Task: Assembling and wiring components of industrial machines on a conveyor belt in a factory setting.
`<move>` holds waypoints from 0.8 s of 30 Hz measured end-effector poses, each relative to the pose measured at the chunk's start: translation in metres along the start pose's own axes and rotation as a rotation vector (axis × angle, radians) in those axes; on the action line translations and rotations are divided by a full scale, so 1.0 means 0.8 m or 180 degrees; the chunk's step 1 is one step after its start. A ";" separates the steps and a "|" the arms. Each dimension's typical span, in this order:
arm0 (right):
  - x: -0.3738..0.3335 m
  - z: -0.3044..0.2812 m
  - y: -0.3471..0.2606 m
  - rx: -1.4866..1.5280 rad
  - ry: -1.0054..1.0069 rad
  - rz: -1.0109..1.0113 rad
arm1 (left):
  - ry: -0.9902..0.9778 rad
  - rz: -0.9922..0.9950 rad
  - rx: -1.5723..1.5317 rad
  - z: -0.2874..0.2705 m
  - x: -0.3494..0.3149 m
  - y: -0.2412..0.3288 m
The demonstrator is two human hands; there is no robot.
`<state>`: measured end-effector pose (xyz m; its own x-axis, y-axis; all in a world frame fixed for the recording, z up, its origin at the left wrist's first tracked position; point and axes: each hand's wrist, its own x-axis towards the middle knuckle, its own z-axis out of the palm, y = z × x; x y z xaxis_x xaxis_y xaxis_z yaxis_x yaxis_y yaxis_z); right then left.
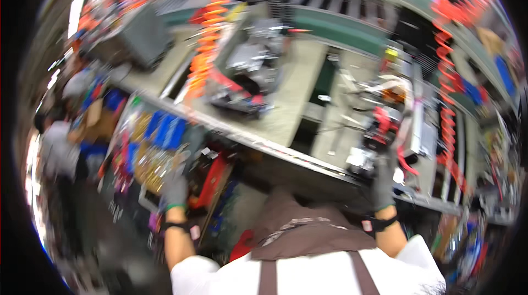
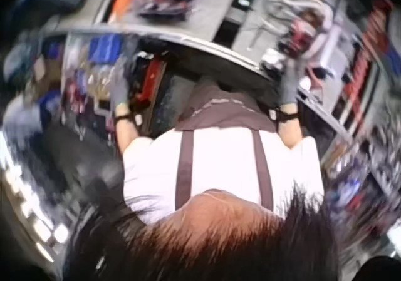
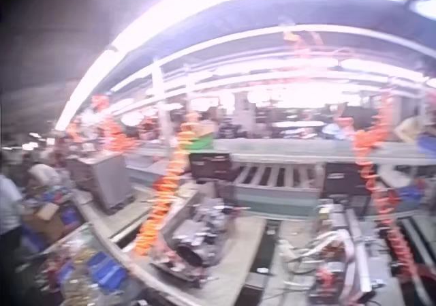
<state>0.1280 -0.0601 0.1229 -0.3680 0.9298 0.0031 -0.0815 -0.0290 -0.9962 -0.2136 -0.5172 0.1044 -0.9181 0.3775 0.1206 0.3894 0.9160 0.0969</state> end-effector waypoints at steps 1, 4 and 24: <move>-0.010 -0.007 0.010 -0.0668 0.0311 -0.0029 | 0.0270 0.0101 -0.0757 0.008 0.008 -0.033; -0.057 -0.037 0.035 -0.0573 0.0874 0.0631 | -0.0120 -0.0796 -0.0500 0.015 0.043 -0.103; -0.130 -0.020 0.062 -0.0116 0.0824 0.1187 | 0.0304 0.0293 0.0192 0.077 0.095 -0.068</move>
<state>0.1775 -0.1526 0.0717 -0.1220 0.9196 -0.3735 0.0469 -0.3705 -0.9276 -0.3088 -0.5301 0.0474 -0.8663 0.4484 0.2201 0.4640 0.8856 0.0220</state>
